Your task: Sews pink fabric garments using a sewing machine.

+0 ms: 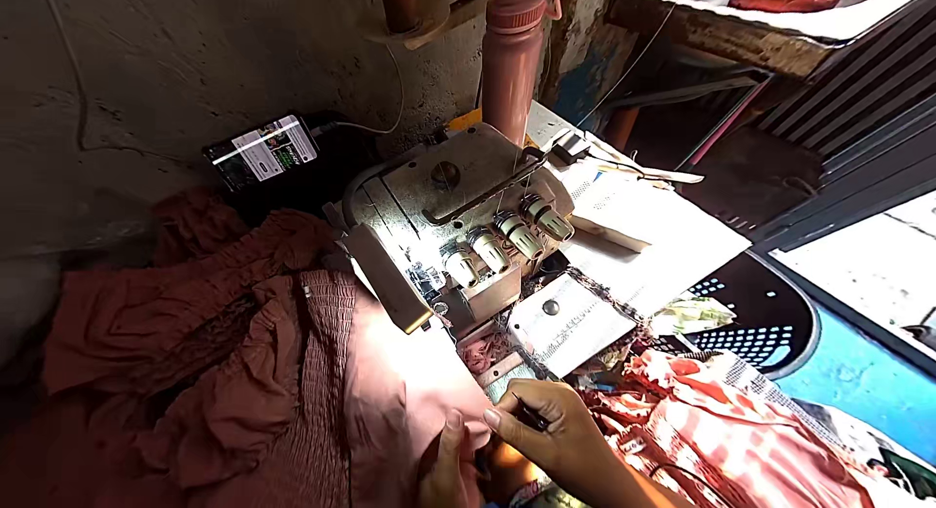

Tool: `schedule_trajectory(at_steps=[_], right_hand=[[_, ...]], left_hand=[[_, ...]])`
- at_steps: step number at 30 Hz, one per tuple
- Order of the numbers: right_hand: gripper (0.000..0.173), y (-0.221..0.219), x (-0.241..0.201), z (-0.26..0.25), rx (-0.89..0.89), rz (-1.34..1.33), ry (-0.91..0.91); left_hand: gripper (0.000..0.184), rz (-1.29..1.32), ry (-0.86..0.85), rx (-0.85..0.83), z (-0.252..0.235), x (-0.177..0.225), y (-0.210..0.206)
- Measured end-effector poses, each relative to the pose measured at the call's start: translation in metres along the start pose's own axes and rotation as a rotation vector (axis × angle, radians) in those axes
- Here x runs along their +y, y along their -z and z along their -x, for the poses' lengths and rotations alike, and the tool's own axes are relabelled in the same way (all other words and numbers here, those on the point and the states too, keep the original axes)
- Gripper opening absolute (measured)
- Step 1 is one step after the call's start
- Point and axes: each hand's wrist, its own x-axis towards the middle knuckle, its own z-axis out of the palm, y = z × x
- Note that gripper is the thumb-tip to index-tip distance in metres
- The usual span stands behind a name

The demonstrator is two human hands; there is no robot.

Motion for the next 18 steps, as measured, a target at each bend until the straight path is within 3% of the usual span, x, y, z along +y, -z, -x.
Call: schedule_trajectory(at_steps=[2, 5, 9, 11, 13, 18], right_hand=[[0.027, 0.001, 0.0, 0.002, 0.012, 0.013, 0.021], [0.025, -0.003, 0.004, -0.004, 0.029, 0.023, 0.026], [0.023, -0.012, 0.011, -0.035, 0.025, -0.005, -0.036], [0.022, -0.014, 0.012, -0.051, -0.001, -0.037, -0.117], [0.022, -0.017, 0.01, -0.062, -0.002, -0.086, -0.188], [0.033, -0.023, 0.008, -0.075, 0.038, -0.219, -0.294]], left_hand=[[0.021, -0.494, -0.341, 0.107, -0.001, 0.009, -0.007], [0.023, -0.906, -0.599, -0.019, -0.019, 0.022, 0.004], [0.023, -0.893, -0.471, -0.015, -0.046, 0.042, -0.004], [0.028, -1.025, -0.406, -0.006, -0.055, 0.051, -0.002], [0.031, -1.196, -0.422, 0.02, -0.062, 0.058, 0.001], [0.033, -1.31, -0.437, -0.005, -0.07, 0.07, -0.001]])
